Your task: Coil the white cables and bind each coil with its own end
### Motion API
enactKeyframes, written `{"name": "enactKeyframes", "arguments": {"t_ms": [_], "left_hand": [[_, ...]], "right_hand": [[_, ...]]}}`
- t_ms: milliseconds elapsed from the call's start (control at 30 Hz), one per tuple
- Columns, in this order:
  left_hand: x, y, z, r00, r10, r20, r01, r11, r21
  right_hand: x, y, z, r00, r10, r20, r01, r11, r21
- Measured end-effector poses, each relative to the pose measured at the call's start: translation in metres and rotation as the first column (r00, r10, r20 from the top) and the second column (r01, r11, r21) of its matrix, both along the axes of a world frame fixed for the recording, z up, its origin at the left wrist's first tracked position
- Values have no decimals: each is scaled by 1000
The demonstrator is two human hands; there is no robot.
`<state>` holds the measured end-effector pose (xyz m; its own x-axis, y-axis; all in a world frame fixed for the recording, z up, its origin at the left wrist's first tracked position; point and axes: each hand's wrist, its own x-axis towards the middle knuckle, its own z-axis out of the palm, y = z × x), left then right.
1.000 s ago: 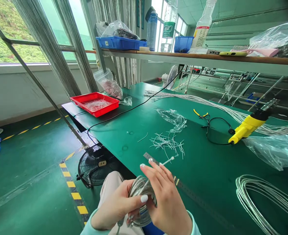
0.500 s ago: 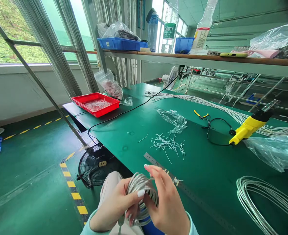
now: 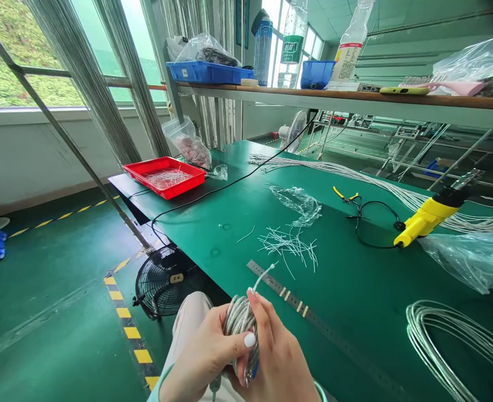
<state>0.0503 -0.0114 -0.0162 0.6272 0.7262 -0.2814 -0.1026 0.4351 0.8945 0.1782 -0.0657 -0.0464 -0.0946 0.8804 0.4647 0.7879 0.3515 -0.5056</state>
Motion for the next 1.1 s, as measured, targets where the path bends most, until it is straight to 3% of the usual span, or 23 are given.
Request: {"name": "enactKeyframes", "arguments": {"t_ms": [300, 600, 700, 833, 900, 1033, 1100], "left_hand": [[3, 2, 2, 997, -61, 45, 61, 998, 7], [-11, 4, 15, 959, -190, 212, 221, 966, -133], [-11, 2, 12, 958, -195, 208, 221, 969, -109], [-6, -1, 4, 983, -113, 142, 120, 992, -40], [-6, -2, 4, 985, -107, 136, 108, 994, -2], [-9, 0, 12, 960, -234, 154, 229, 972, 52], [-10, 1, 16, 959, -239, 154, 238, 971, 30]], "right_hand": [[3, 2, 9, 992, 40, -120, -41, 999, -3], [0, 4, 13, 943, -1, -331, 42, 992, 117], [2, 3, 18, 947, 36, -319, -2, 994, 107], [6, 4, 23, 959, 122, -257, -97, 989, 108], [5, 4, 21, 954, 101, -281, -75, 992, 102], [4, 2, 15, 936, -16, -352, 45, 996, 76], [7, 2, 14, 948, -14, -317, 38, 997, 70]]}}
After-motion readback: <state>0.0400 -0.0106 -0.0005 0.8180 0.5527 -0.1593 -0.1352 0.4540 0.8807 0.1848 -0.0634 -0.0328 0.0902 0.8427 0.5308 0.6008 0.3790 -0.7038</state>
